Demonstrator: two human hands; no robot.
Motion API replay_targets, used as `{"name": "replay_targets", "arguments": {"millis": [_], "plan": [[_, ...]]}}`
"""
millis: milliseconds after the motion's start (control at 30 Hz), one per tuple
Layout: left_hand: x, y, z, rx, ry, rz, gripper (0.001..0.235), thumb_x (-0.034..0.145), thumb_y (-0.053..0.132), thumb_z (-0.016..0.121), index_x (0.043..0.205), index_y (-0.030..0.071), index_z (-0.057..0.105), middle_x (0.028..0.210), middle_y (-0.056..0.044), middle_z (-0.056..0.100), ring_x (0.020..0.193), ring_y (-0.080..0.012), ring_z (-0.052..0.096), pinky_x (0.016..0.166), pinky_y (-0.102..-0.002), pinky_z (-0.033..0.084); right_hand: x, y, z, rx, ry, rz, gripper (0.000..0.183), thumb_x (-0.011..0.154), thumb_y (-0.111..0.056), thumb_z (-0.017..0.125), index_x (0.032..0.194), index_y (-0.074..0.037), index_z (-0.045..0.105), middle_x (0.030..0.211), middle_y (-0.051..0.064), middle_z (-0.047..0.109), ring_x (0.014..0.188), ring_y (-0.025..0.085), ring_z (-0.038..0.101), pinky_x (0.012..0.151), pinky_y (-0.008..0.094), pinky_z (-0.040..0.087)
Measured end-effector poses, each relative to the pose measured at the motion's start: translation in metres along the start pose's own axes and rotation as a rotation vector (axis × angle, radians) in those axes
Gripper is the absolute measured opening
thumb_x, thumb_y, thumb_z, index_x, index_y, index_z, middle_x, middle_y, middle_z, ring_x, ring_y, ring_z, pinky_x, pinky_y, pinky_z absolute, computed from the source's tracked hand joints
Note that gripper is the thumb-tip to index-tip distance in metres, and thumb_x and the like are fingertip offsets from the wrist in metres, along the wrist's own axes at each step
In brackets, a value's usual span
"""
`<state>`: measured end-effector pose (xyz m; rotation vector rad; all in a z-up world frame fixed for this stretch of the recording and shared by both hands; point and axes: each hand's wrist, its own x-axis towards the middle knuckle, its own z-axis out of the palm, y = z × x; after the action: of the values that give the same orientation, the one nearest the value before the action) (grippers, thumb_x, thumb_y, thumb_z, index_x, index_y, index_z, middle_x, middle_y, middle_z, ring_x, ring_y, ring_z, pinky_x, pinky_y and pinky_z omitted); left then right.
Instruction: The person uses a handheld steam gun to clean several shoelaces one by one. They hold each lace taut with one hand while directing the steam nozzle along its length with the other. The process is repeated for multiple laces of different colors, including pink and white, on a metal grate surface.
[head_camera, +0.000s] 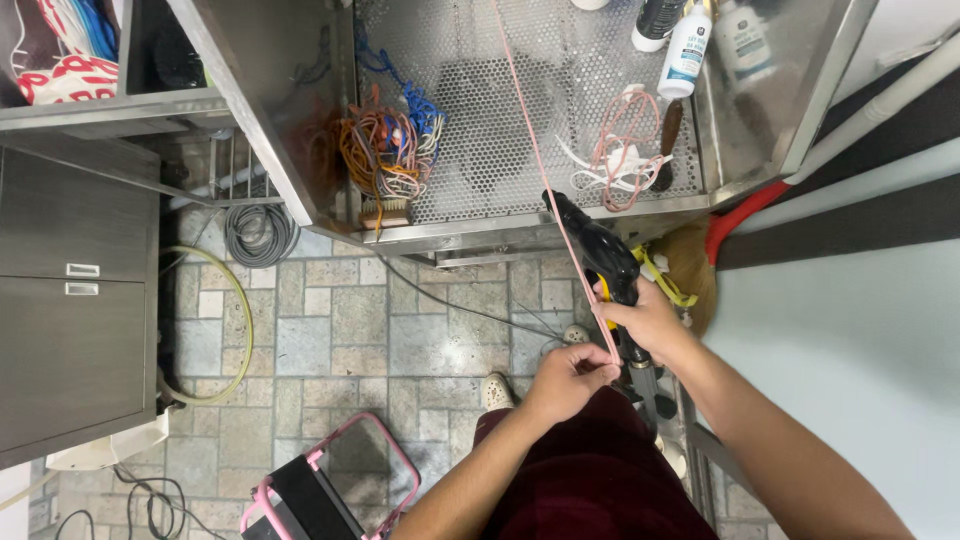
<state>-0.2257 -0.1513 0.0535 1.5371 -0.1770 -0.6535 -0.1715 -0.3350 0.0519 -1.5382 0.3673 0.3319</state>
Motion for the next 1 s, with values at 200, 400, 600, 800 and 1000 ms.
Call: {"name": "replay_targets", "arguments": {"millis": [200, 400, 600, 800, 1000], "plan": [[0.029, 0.002, -0.006, 0.144, -0.038, -0.076, 0.023, 0.093, 0.022, 0.076, 0.105, 0.003, 0.077, 0.091, -0.007, 0.077, 0.081, -0.0114, 0.071, 0.078, -0.028, 0.057, 0.013, 0.007, -0.022, 0.055, -0.066, 0.063, 0.026, 0.082, -0.002, 0.073, 0.107, -0.001, 0.066, 0.084, 0.008, 0.068, 0.072, 0.016, 0.065, 0.066, 0.033, 0.054], [0.120, -0.021, -0.012, -0.530, 0.333, -0.169, 0.034, 0.104, 0.029, 0.059, 0.123, 0.002, 0.063, 0.105, -0.006, 0.073, 0.092, -0.0152, 0.072, 0.078, -0.030, 0.058, 0.024, 0.016, -0.036, 0.056, -0.073, 0.020, 0.028, 0.082, 0.000, 0.072, 0.109, -0.002, 0.065, 0.088, 0.007, 0.071, 0.074, 0.016, 0.067, 0.069, 0.031, 0.056], [0.164, -0.038, -0.004, -0.806, 0.400, -0.201, 0.017, 0.103, 0.023, 0.061, 0.104, 0.006, 0.058, 0.087, -0.004, 0.065, 0.079, -0.0169, 0.067, 0.072, -0.031, 0.060, 0.025, 0.007, -0.044, 0.016, -0.092, -0.003, 0.032, 0.081, -0.003, 0.072, 0.112, -0.005, 0.064, 0.090, 0.002, 0.070, 0.073, 0.013, 0.066, 0.066, 0.031, 0.055], [0.149, -0.071, -0.026, -0.985, 0.500, -0.247, 0.013, 0.099, 0.014, 0.064, 0.096, 0.015, 0.051, 0.078, 0.001, 0.058, 0.058, -0.0073, 0.048, 0.048, -0.024, 0.037, -0.006, -0.023, -0.073, -0.006, -0.118, -0.004, 0.022, 0.097, -0.024, 0.068, 0.099, -0.002, 0.065, 0.079, 0.003, 0.067, 0.073, 0.014, 0.064, 0.069, 0.031, 0.053], [0.141, -0.099, -0.025, -0.677, 0.561, -0.376, 0.015, 0.097, 0.017, 0.068, 0.089, 0.015, 0.055, 0.075, 0.000, 0.061, 0.055, -0.0060, 0.046, 0.043, -0.022, 0.027, -0.071, -0.066, -0.108, -0.179, -0.175, 0.170, 0.030, 0.094, -0.029, 0.064, 0.080, -0.002, 0.064, 0.062, 0.006, 0.062, 0.057, 0.015, 0.059, 0.056, 0.032, 0.051]]}}
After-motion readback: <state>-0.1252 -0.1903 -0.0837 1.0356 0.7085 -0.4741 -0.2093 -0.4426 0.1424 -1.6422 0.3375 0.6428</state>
